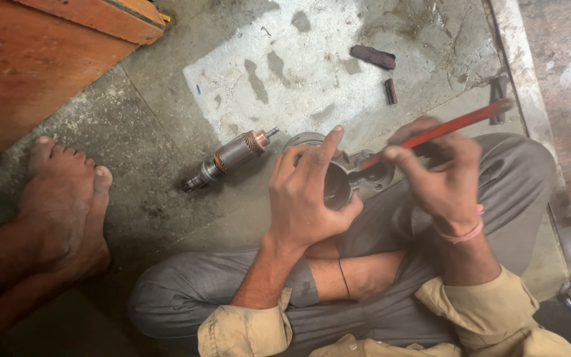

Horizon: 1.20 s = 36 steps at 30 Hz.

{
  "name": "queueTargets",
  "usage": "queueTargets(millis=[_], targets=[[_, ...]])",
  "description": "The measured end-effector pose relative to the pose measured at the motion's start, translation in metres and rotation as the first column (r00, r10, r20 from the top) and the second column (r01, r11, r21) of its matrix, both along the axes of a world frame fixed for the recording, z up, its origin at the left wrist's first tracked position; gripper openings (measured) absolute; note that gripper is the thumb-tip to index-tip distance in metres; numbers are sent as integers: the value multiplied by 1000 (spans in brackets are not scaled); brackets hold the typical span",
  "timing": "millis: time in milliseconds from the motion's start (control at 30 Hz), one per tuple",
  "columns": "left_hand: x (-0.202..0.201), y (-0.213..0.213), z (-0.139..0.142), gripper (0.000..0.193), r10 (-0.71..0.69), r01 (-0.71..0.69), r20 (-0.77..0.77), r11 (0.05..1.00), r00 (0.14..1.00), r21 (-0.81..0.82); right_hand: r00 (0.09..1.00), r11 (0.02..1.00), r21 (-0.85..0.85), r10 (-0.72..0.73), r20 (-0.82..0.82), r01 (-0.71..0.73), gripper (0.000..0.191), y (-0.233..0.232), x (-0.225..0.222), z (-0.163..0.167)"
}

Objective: The person sits cross-legged on the workshop floor holding an aluminum motor housing casting in their lap and files its edges and mounting surface with a red flat file, turning the casting to file different sides, with an armature and other motor parts lying on the floor beside them.

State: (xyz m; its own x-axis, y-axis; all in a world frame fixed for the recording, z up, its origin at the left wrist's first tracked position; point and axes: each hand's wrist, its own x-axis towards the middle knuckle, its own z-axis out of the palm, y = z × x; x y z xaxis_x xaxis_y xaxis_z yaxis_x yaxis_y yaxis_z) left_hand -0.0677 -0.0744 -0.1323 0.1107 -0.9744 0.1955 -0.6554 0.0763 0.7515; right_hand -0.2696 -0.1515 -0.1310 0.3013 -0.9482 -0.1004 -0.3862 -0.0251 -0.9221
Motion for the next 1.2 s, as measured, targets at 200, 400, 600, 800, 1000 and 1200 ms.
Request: queueTargets(millis=[200, 400, 600, 800, 1000, 1200], targets=[[0, 0, 0, 89, 1, -1, 6, 1000, 1000, -4, 1000, 999, 43, -23, 5, 23, 19, 2, 1, -1], [-1, -1, 0, 88, 5, -5, -4, 1000, 1000, 3, 999, 998, 57, -40, 23, 38, 19, 3, -1, -4], [-1, -2, 1, 88, 8, -8, -28, 1000, 1000, 12, 997, 997, 63, -48, 56, 44, 20, 2, -4, -6], [-1, -2, 1, 89, -2, 2, -5, 1000, 1000, 5, 999, 998, 49, -36, 15, 35, 18, 3, -1, -3], [-1, -2, 1, 91, 1, -1, -9, 1000, 1000, 4, 995, 996, 83, -38, 97, 30, 17, 4, -1, -4], [-1, -2, 1, 90, 2, -1, -14, 1000, 1000, 12, 1000, 1000, -14, -20, -22, 20, 19, 6, -3, -4]])
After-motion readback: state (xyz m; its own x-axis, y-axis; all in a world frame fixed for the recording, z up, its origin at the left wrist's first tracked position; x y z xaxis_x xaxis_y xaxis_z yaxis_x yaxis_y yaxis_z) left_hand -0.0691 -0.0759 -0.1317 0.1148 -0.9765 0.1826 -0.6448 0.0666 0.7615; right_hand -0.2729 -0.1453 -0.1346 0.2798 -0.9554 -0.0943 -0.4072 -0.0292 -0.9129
